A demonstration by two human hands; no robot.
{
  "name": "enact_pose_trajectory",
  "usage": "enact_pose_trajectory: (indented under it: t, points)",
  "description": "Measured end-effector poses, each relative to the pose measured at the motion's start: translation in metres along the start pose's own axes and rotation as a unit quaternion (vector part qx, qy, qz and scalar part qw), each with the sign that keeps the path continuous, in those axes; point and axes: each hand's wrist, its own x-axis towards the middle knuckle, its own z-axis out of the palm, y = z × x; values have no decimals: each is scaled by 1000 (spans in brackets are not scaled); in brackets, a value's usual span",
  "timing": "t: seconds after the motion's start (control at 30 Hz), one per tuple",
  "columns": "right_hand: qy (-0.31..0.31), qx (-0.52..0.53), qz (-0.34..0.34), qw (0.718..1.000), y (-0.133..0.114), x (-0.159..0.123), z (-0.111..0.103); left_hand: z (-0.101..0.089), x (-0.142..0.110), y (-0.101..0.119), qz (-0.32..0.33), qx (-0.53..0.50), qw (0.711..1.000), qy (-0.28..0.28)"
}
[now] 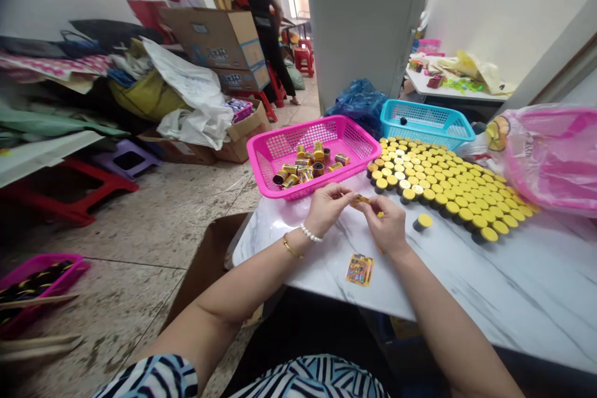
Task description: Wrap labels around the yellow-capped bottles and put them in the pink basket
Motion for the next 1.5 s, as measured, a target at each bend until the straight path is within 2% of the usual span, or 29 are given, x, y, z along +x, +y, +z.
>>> enact_pose_trajectory:
  t: [0.23, 0.47, 0.67, 0.83, 0.97, 1.07, 1.27, 1.4, 1.5]
  points:
    - [22, -10, 5, 1000, -2, 2, -4, -1, 0, 9, -15, -60, 997, 36]
    - [28, -24, -5, 999, 3, 2, -3, 0, -6, 14, 17, -8, 1000, -12]
    - [45, -22, 14, 999, -2, 3, -3, -1, -3, 12, 8, -4, 1000, -12]
    - [29, -32, 19, 999, 1, -3, -4, -3, -4, 11, -13, -1, 1000, -25]
    - [6, 1, 4, 1000, 9, -6, 1, -7, 3, 5, -51, -18, 997, -62]
    - [4, 15, 4, 1000, 6, -8, 1, -10, 6, 4, -49, -24, 995, -87]
    - [18, 44, 38, 998, 11, -9, 3, -12, 4, 8, 28, 38, 999, -10]
    - [-20, 9, 63, 998, 31, -11, 3, -12, 2, 11, -11, 40, 999, -34]
    - [-35, -22, 56, 998, 39, -9, 2, -12, 4, 12, 23, 54, 998, -17]
